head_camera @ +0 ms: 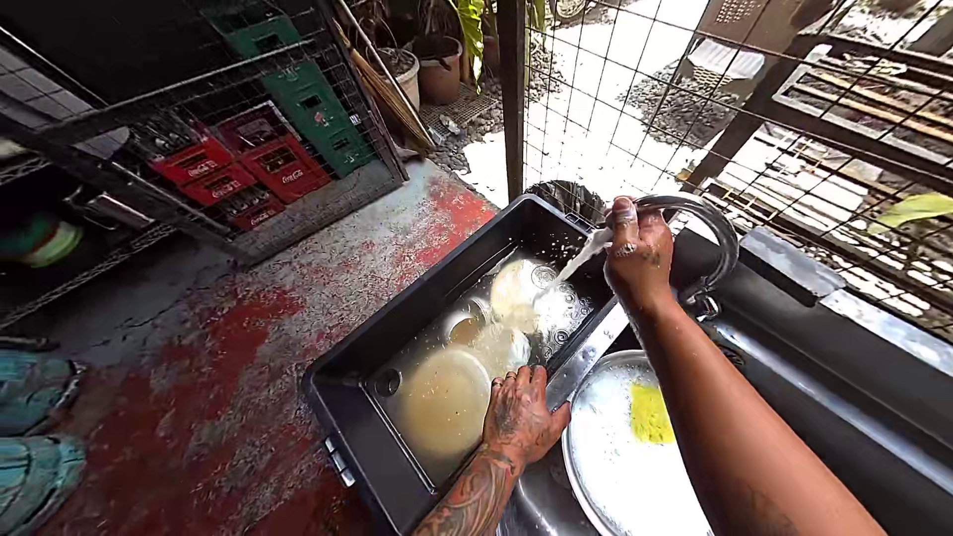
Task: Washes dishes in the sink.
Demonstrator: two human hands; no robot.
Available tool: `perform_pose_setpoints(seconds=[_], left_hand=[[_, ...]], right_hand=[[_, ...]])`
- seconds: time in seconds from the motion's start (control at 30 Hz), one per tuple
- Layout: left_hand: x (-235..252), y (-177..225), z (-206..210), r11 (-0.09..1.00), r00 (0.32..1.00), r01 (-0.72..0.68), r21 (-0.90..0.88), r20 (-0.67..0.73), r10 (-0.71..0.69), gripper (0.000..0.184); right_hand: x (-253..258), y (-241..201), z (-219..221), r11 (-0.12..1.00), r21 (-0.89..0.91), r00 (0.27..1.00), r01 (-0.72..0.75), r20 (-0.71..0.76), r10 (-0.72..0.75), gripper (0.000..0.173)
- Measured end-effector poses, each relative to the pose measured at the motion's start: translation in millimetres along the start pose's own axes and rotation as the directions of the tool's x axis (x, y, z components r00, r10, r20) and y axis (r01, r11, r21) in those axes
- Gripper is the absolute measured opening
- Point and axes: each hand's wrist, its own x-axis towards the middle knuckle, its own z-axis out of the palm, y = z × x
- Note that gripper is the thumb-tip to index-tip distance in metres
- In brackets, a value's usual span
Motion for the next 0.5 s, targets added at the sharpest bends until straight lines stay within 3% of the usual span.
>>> perform_pose_setpoints(seconds=[0.23,0.3,0.37,0.43,0.5], left_hand=[[-1,3,0,1.0,1.0,0.0,0.011,0.009,0.0,0.073],[0,4,0,1.0,1.0,0.002,0.016,0.009,-0.002,0.073],[-2,1,0,1.0,1.0,0.014,0.01,0.004,-0.014,0.074],[-2,1,2,1.0,1.0,0.006,-0.019,-0.023,-0.006,0.074],[-1,1,6,1.0,0.999,-0.007,-0.013,-0.054,0.006,0.074]], right_hand=[[-2,24,-13,0.984,0.177,0.991,0.016,0.128,-0.04,0.044],[-4,36,-10,0.982,0.188,0.987,-0.014,0.158,-0.016,0.032],[-5,49,0,0.991,0.125,0.982,-0.051,0.187,0.027,0.022],[-7,54,6,0.984,0.093,0.958,-0.149,0.261,0.121,0.024],[-12,53,5,0.973,-0.063,0.91,-0.224,0.343,0.232,0.025]])
